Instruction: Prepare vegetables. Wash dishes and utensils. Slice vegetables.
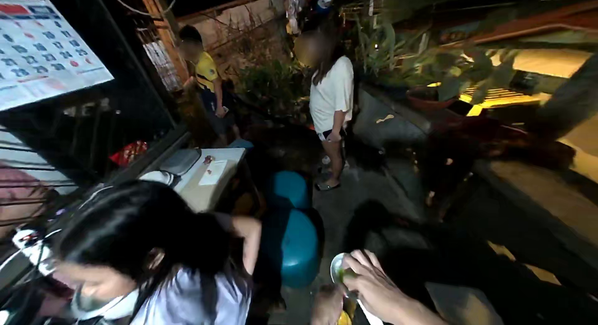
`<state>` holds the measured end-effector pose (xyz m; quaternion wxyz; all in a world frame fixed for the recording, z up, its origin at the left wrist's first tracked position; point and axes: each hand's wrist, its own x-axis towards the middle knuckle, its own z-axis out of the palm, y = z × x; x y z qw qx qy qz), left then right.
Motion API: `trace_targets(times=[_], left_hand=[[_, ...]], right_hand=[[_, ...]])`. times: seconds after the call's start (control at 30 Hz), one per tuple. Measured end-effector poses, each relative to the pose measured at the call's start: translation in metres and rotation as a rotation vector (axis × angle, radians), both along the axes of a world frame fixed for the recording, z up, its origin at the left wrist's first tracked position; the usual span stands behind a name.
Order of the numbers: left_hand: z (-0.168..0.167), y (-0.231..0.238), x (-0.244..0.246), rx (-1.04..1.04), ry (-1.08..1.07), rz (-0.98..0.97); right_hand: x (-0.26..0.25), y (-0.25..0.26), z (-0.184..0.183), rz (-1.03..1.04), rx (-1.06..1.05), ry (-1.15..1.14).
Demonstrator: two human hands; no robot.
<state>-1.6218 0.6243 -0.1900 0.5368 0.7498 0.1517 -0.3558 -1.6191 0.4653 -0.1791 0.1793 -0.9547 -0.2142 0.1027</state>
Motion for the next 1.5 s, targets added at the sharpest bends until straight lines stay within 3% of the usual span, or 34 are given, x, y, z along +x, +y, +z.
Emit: trace_targets(times=[0.17, 0.3, 0.63, 0.73, 0.97, 1.13, 1.5], left_hand=[[0.013, 0.009, 0.083, -0.002, 0.011, 0.085], [0.013, 0.033, 0.154, -0.02, 0.022, 0.194], [0.034, 0.147, 0.262, -0.046, -0.075, 0.64], [0.039, 0.185, 0.275, -0.055, -0.07, 0.762], [0.054, 0.278, 0.301, 0.005, -0.082, 0.867], [0.049, 0.326, 0.317, -0.007, -0.077, 0.897], [0.044, 0.381, 0.338, -0.023, -0.109, 0.907]], right_hand=[[0.104, -0.001, 0.005, 0.203, -0.002, 0.012], [0.197, 0.025, 0.022, 0.384, -0.127, 0.092], [0.363, 0.175, 0.056, 0.775, -0.234, 0.073], [0.394, 0.228, 0.059, 0.872, -0.205, 0.091], [0.445, 0.334, 0.071, 0.867, 0.142, 0.046], [0.464, 0.392, 0.065, 0.901, -0.001, 0.08], [0.489, 0.478, 0.041, 0.955, -0.034, 0.166]])
